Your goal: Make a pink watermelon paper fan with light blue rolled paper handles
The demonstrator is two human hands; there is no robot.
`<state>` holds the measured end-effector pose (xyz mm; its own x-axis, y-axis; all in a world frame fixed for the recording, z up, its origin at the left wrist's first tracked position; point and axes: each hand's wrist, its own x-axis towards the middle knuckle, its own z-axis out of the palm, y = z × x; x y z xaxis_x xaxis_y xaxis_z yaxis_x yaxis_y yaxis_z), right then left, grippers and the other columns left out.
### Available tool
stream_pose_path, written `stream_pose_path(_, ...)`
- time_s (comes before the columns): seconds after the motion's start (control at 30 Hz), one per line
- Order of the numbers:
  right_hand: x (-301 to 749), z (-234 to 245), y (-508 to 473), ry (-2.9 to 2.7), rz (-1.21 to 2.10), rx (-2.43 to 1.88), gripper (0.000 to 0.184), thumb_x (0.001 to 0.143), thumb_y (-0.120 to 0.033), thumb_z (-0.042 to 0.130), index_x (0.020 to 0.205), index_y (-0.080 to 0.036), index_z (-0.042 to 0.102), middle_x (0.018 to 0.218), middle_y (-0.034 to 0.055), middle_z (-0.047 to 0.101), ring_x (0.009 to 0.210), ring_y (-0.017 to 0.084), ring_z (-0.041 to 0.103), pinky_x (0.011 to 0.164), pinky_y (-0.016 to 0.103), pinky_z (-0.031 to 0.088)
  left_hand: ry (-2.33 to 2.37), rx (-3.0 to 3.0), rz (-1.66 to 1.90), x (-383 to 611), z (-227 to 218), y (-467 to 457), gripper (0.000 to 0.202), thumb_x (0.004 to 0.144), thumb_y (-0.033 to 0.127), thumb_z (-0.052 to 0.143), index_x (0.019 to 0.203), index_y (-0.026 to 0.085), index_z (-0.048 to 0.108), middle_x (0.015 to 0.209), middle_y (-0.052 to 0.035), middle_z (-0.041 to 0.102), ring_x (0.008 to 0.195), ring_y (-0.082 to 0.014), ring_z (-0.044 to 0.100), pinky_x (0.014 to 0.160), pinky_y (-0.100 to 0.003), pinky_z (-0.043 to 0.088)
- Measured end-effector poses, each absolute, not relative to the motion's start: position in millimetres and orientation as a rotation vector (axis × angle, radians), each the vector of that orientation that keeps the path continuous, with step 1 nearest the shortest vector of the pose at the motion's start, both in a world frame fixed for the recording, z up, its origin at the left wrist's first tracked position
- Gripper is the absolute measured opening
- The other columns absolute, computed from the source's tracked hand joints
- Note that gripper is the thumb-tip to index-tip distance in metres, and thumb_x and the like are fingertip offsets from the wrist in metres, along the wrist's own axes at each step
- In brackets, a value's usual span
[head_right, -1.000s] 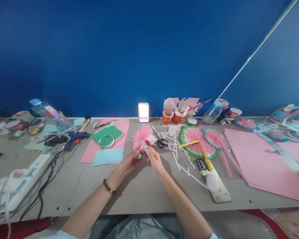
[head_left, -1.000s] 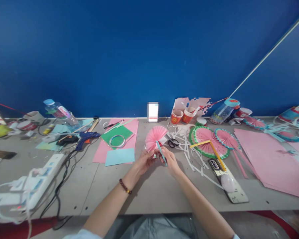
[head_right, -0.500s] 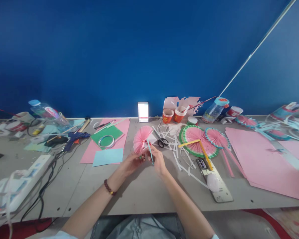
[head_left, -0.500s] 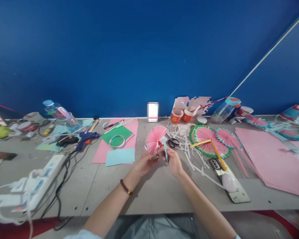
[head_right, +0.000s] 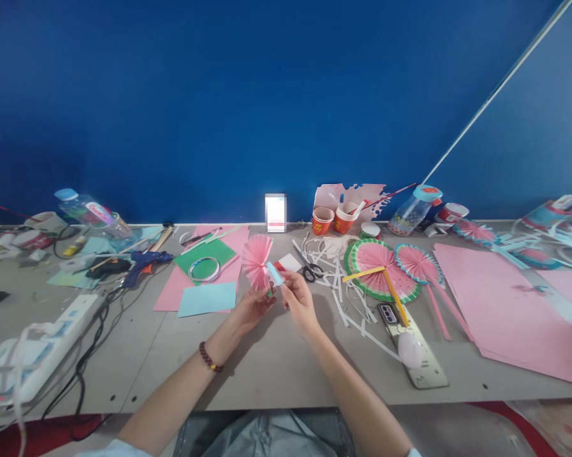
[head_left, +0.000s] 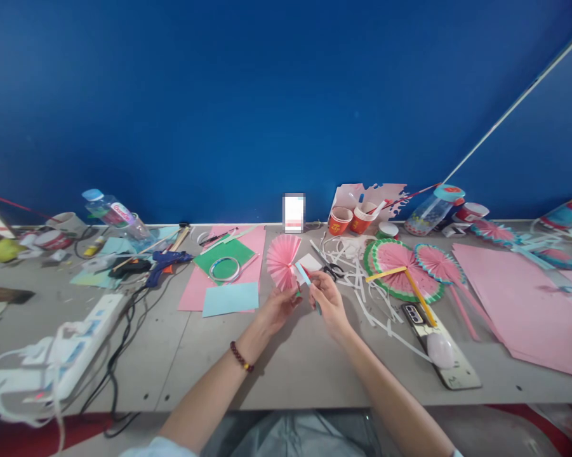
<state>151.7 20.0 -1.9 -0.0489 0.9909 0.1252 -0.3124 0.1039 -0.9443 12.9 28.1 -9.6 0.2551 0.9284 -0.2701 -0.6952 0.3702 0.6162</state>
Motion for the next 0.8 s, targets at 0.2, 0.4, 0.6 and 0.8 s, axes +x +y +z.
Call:
stream_pose_path(0.2, 151.1, -5.3, 18.4, -1.112, 1.333, -0.872, 0.028, 0.083, -0.041, 0.06, 0.104, -0.023, 0.056, 0.061, -0.0063, 0.045, 0.047, 0.007, 0.04, 0.046, 0.021, 0.037, 0.639, 0.465, 1.143, 11.8, -6.4, 28.4, 0.021, 0.059, 0.02, 0.083, 0.076, 0.015, 0.071, 0.078, -0.0034, 0.07, 0.073, -0.0128, 0.063, 0.069, -0.024, 0.047)
stream_pose_path(0.4, 149.0, -2.0, 16.2, -1.139, 1.371, -0.912, 0.029, 0.081, -0.043, 0.061, 0.102, -0.023, 0.058, 0.057, -0.0073, 0.042, 0.045, 0.007, 0.037, 0.042, 0.019, 0.032, 0.655, 0.482, 1.154, 12.1, -5.2, 27.9, 0.017, 0.06, 0.019, 0.082, 0.072, 0.015, 0.07, 0.076, -0.0043, 0.069, 0.074, -0.0144, 0.062, 0.07, -0.026, 0.046)
stream_pose_path(0.6, 148.2, -3.6, 16.2, -1.138, 1.402, -0.907, 0.027, 0.081, -0.041, 0.062, 0.102, -0.024, 0.059, 0.063, -0.0059, 0.044, 0.047, 0.006, 0.039, 0.044, 0.019, 0.033, 0.651, 0.511, 1.147, 12.8, -3.6, 26.9, 0.017, 0.06, 0.021, 0.082, 0.068, 0.013, 0.069, 0.073, -0.0047, 0.068, 0.071, -0.0148, 0.061, 0.071, -0.027, 0.045)
stream_pose_path(0.8, 147.6, 0.0, 15.1, -1.138, 1.418, -0.93, 0.029, 0.081, -0.042, 0.062, 0.102, -0.023, 0.06, 0.063, -0.0052, 0.045, 0.048, 0.006, 0.039, 0.043, 0.019, 0.033, 0.659, 0.512, 1.148, 12.9, 0.2, 26.3, 0.017, 0.059, 0.022, 0.082, 0.064, 0.013, 0.068, 0.069, -0.0041, 0.067, 0.069, -0.015, 0.061, 0.071, -0.028, 0.044)
